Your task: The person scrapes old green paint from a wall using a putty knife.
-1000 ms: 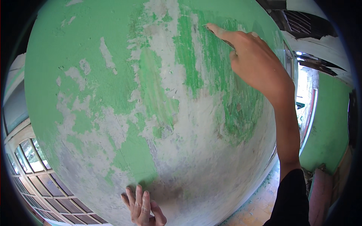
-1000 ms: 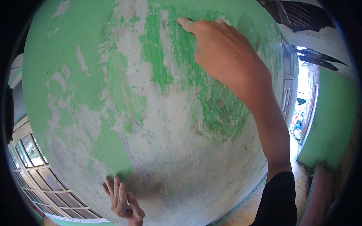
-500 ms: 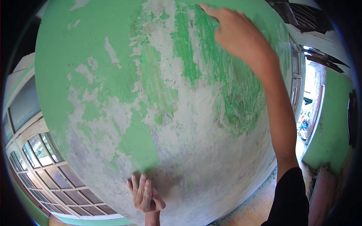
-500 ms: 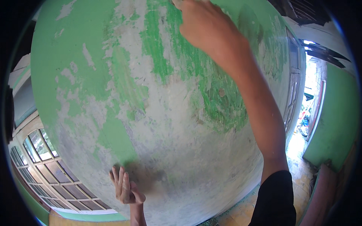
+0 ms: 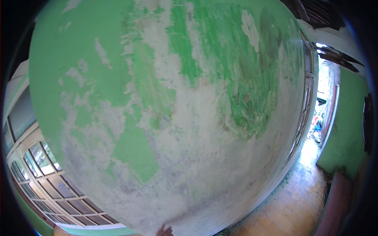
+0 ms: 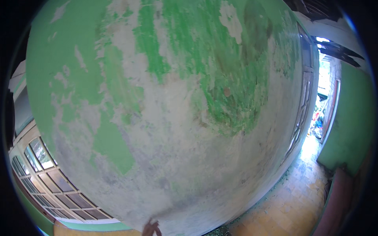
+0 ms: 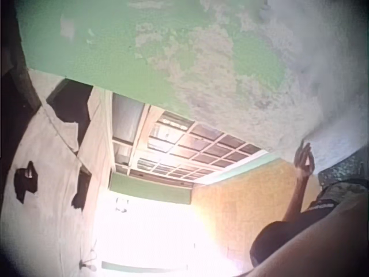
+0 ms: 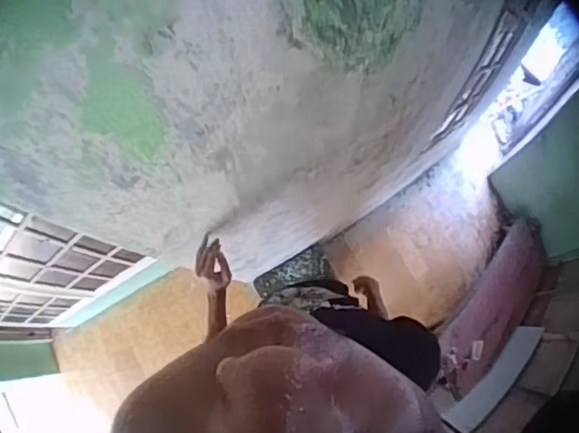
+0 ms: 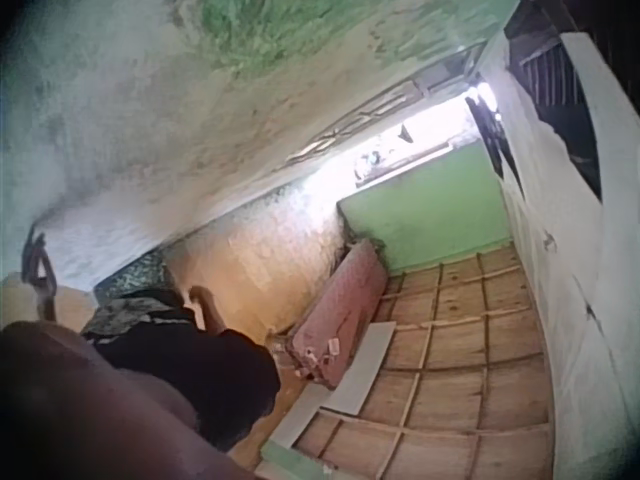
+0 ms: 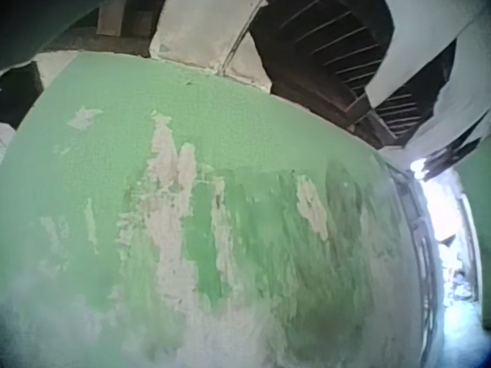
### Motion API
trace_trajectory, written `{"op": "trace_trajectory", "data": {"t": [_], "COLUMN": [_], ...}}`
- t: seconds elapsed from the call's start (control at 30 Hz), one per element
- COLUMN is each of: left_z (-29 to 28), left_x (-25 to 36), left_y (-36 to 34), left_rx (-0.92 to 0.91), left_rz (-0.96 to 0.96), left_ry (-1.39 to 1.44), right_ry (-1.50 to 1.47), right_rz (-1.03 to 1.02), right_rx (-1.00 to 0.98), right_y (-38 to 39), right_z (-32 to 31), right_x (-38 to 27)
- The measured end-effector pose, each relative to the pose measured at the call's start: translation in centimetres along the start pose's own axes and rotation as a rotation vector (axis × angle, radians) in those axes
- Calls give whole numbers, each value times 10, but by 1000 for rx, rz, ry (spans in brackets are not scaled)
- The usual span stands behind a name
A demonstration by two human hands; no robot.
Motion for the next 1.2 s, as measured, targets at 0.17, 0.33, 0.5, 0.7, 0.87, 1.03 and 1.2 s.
{"op": "trace_trajectory", "data": {"t": [0.17,0.33,0.5,0.7,0.87,1.03,1.2], "left_z": [25,74,118,158,162,168,137], "left_x": [-98,-61,-63,36,71,91,165], "left_y": [201,152,133,48,51,94,-12], "left_rx": [-914,-1326,-1195,-1012,-1317,-806,129], "left_rz": [-512,-363,-172,-256,-426,-907,-956], "left_ry": [-125,-90,-10,109,137,201,444], "right_ry": [-493,-963,-1416,-1146,-808,-916,-988], "right_rz": [208,369,456,377,-31,-580,-917], "right_rx": [-17,-22,-56,-716,-982,-693,-527], "right_y": [47,85,117,-22,-117,-54,-45], "right_z": [22,33,18,-24,-140,-297,-316], "right_x": [0,7,16,30,-91,-253,-313]}}
Point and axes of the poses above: each hand's wrist, its own y-axis away from the middle knuckle, its own z-axis out of the palm, x = y × z, the point moved 2 cm from there along -y, towards the middle knuckle, and after that the axes turned 7 degrees about -y, right-handed, at the moved point
